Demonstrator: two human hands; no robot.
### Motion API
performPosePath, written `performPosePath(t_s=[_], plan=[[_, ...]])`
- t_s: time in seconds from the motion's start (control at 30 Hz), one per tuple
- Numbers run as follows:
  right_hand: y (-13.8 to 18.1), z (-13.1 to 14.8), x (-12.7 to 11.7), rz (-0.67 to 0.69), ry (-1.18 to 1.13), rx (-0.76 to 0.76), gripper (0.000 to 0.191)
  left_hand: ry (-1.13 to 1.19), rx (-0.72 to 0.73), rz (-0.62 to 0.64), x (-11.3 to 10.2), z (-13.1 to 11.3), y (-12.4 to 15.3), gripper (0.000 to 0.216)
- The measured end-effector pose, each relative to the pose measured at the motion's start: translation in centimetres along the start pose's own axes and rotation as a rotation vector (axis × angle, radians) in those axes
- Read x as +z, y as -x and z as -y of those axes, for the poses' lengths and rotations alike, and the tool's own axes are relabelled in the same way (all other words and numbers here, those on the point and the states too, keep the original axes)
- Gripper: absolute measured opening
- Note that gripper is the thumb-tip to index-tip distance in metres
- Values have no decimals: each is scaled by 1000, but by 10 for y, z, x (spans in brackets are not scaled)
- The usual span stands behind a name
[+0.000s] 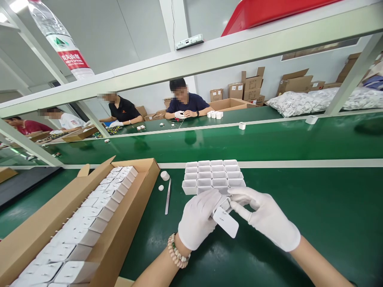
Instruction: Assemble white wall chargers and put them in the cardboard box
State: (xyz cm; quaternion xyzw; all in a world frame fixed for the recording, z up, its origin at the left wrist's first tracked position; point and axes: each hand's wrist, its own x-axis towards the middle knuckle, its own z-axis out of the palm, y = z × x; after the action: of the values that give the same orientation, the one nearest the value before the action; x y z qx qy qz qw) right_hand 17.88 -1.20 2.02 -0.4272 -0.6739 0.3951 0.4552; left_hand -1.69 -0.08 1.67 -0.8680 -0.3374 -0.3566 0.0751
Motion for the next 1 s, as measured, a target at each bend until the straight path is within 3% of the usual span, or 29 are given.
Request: performPosePath(t_s=[0.17, 0.37, 0.63, 0.83, 1.0], plan=[[4, -3, 5, -51, 170, -47, 29, 14, 3, 12, 0, 0, 0, 31], [5, -6, 7, -71, 199, -54, 29, 24, 12, 0, 1, -2, 0, 22], [-1, 7, -6, 112, -173, 81, 30, 159, -31, 18, 0, -1, 3, 38], [0, 8, 2, 103, -129, 67, 21, 154, 56, 21, -1, -1, 1, 38], [-2, 10, -1, 117, -194, 68, 15, 238, 20, -10, -1, 1, 1, 47]])
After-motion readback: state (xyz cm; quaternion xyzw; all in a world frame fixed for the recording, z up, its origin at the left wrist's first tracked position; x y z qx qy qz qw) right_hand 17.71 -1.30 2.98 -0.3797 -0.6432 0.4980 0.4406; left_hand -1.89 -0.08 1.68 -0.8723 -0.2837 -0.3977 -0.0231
